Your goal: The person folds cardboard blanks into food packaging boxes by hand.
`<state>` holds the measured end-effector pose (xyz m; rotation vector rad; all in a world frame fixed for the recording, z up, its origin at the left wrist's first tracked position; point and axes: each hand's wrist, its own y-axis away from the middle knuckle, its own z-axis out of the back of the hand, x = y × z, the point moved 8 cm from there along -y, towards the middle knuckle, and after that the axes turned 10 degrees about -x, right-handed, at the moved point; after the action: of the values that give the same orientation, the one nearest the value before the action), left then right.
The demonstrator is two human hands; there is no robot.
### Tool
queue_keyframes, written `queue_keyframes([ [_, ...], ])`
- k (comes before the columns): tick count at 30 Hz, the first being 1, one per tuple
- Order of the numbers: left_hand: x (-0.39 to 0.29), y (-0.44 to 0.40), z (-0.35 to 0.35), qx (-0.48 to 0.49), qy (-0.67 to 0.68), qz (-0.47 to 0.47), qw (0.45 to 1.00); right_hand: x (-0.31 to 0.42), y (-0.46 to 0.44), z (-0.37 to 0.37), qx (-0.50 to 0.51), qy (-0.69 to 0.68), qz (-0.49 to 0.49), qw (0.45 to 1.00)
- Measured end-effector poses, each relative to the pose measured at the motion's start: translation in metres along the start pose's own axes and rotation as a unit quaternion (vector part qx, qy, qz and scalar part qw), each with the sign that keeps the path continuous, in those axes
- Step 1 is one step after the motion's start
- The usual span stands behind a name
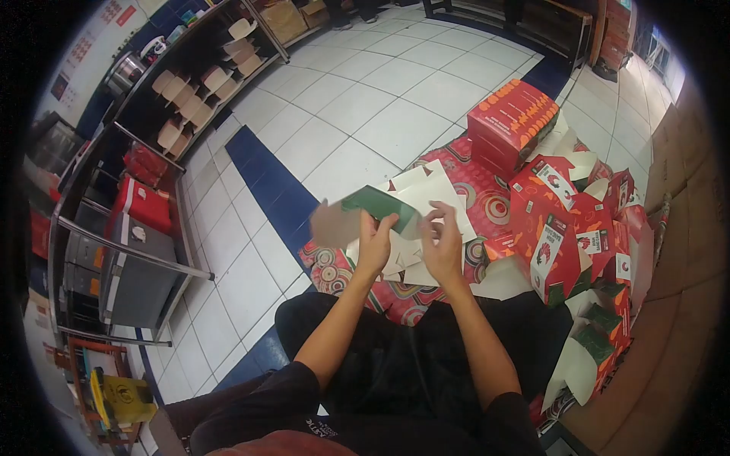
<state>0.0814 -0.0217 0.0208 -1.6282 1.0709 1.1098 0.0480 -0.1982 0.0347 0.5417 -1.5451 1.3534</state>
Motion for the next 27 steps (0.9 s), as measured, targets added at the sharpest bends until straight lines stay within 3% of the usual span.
queue_keyframes([
  [1, 0.007, 0.001, 0.003, -0.001, 0.000, 0.000, 1.000, -0.015, 0.001, 0.007, -0.050, -0.012, -0.066, 0.997],
  [2, 0.015, 0.004, 0.003, 0.011, -0.085, -0.005, 0.996, -0.034, 0.007, -0.002, -0.052, -0.204, -0.181, 0.961],
  [3, 0.012, 0.006, -0.001, 0.023, -0.170, -0.009, 0.985, -0.031, 0.007, -0.003, -0.051, -0.203, -0.180, 0.961],
  [5, -0.001, 0.008, -0.013, 0.006, -0.106, -0.023, 0.994, -0.033, 0.009, -0.005, -0.063, -0.273, -0.233, 0.931],
  [7, -0.004, 0.005, -0.009, -0.063, 0.016, -0.027, 0.998, -0.037, 0.008, -0.002, -0.064, -0.248, -0.224, 0.940],
  [9, -0.011, 0.006, -0.006, -0.045, -0.055, -0.055, 0.996, -0.037, 0.008, 0.000, -0.065, -0.225, -0.216, 0.948],
  [11, -0.019, 0.008, -0.008, -0.008, -0.192, -0.107, 0.976, -0.014, 0.004, 0.007, -0.043, -0.061, -0.068, 0.995],
  [13, -0.012, 0.009, -0.010, 0.014, -0.134, -0.067, 0.989, 0.011, 0.001, 0.008, -0.030, -0.021, -0.011, 0.999],
  [16, -0.023, 0.011, -0.011, 0.050, -0.131, -0.116, 0.983, 0.025, -0.001, 0.008, -0.002, 0.047, 0.080, 0.996],
  [17, -0.029, 0.011, -0.009, 0.029, -0.123, -0.051, 0.991, 0.027, -0.001, 0.007, 0.015, 0.076, 0.114, 0.991],
  [19, -0.028, 0.010, -0.003, 0.008, -0.114, 0.013, 0.993, 0.027, -0.003, 0.008, 0.044, 0.088, 0.113, 0.989],
  [21, -0.025, 0.007, -0.002, 0.041, -0.100, -0.043, 0.993, 0.025, -0.003, 0.005, 0.072, 0.100, 0.111, 0.986],
  [24, -0.011, 0.002, 0.005, 0.027, -0.097, 0.010, 0.995, 0.026, -0.002, 0.005, 0.080, 0.081, 0.138, 0.984],
  [27, -0.020, -0.003, 0.004, 0.044, -0.094, -0.024, 0.994, 0.027, -0.004, 0.006, 0.100, 0.089, 0.148, 0.980],
])
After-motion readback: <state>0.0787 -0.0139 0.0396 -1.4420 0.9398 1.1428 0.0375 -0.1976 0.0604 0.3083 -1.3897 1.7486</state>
